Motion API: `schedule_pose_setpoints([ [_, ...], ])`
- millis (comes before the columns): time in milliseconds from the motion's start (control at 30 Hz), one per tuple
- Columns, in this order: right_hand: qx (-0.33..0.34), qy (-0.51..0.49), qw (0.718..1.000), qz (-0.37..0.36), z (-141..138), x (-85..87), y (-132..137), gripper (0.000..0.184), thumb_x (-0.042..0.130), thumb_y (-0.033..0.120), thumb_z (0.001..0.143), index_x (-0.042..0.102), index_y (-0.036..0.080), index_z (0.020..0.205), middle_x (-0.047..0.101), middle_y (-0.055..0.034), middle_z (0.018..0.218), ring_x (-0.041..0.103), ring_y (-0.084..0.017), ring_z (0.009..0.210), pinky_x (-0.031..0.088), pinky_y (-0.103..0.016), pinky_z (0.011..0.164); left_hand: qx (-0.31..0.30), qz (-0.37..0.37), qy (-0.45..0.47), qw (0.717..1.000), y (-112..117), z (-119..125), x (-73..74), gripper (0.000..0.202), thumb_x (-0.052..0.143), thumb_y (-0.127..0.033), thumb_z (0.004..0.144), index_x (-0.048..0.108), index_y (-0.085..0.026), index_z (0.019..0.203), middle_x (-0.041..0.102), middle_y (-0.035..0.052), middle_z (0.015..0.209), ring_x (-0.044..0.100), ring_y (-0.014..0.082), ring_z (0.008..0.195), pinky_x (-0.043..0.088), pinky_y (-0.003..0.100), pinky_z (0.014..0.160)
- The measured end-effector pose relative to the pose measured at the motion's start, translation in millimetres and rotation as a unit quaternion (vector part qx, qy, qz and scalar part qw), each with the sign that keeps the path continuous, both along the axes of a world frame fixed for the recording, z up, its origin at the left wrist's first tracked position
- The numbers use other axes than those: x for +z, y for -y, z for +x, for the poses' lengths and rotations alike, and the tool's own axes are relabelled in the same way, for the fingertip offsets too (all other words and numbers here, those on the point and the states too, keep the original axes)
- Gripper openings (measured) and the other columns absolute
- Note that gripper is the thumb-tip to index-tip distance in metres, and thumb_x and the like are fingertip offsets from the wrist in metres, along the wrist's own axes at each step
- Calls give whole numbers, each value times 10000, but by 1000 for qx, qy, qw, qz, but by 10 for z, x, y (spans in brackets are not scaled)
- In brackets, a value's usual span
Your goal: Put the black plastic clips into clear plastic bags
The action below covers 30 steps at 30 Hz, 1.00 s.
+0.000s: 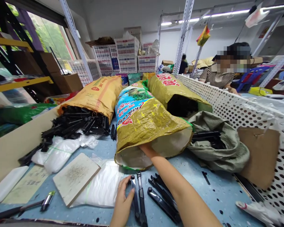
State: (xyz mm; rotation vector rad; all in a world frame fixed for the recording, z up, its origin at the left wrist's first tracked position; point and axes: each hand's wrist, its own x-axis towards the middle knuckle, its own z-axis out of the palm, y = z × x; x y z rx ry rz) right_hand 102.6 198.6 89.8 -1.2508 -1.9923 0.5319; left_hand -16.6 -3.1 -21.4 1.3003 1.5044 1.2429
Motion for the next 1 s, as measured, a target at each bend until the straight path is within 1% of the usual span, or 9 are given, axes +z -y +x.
schedule_pose_setpoints([
  [200,-32,-45,997,-57,615,-128,215,309,486,383,916,616,117,1007,621,-53,966,595,-238,938,470,-374,814,26,-5,110,994,5,-84,66,435,622,-328,755,604,-187,1167,563,119,1211,512,270,1163,365,424,1045],
  [367,-45,-177,972,-149,1006,-93,1103,266,440,440,915,548,207,987,522,31,688,530,-145,625,448,-281,606,24,-4,181,983,117,63,437,389,672,-386,756,647,-213,1103,585,105,1184,527,270,1143,360,413,1049],
  [467,-22,-363,898,-247,843,-109,1806,201,510,424,901,532,233,958,502,37,714,506,-123,638,440,-257,614,-45,-48,321,945,131,281,687,496,696,-417,754,593,-227,1201,584,112,1225,532,272,1166,363,414,1051],
  [567,14,-515,794,-323,588,-152,2321,169,573,390,882,527,229,905,494,30,718,482,-104,640,421,-222,585,-93,-84,493,861,75,434,867,654,674,-501,758,466,-257,1328,557,117,1286,533,275,1180,372,448,1047],
  [700,77,-699,532,-472,448,-206,2577,249,577,463,868,492,229,883,412,52,652,384,-59,527,287,-124,421,-144,-90,573,802,21,423,1006,722,724,-468,721,431,-264,1349,549,116,1315,528,293,1196,364,465,1062],
  [767,95,-727,440,-518,450,-218,2590,277,608,468,847,491,220,883,341,76,600,317,-40,470,210,-95,374,-154,-97,567,803,42,382,1049,715,739,-437,711,445,-265,1339,550,114,1318,550,305,1170,401,470,1030],
  [833,86,-739,429,-513,455,-223,2587,249,625,433,848,492,230,904,307,88,578,287,-35,448,197,-88,370,-113,-110,540,827,90,348,1080,674,738,-401,725,458,-284,1327,571,94,1294,594,288,1106,454,446,976],
  [900,71,-741,456,-489,449,-241,2592,210,606,416,867,491,248,920,306,91,572,274,-36,439,210,-91,376,-76,-114,521,842,145,322,1107,612,712,-395,758,475,-290,1311,584,78,1277,610,268,1073,478,417,945],
  [1000,93,-721,455,-515,428,-334,2617,291,498,445,922,469,198,772,271,93,545,201,-30,403,150,-85,338,-139,-94,548,819,202,278,1157,614,672,-505,760,504,-237,1287,571,114,1282,572,289,1120,472,425,952],
])
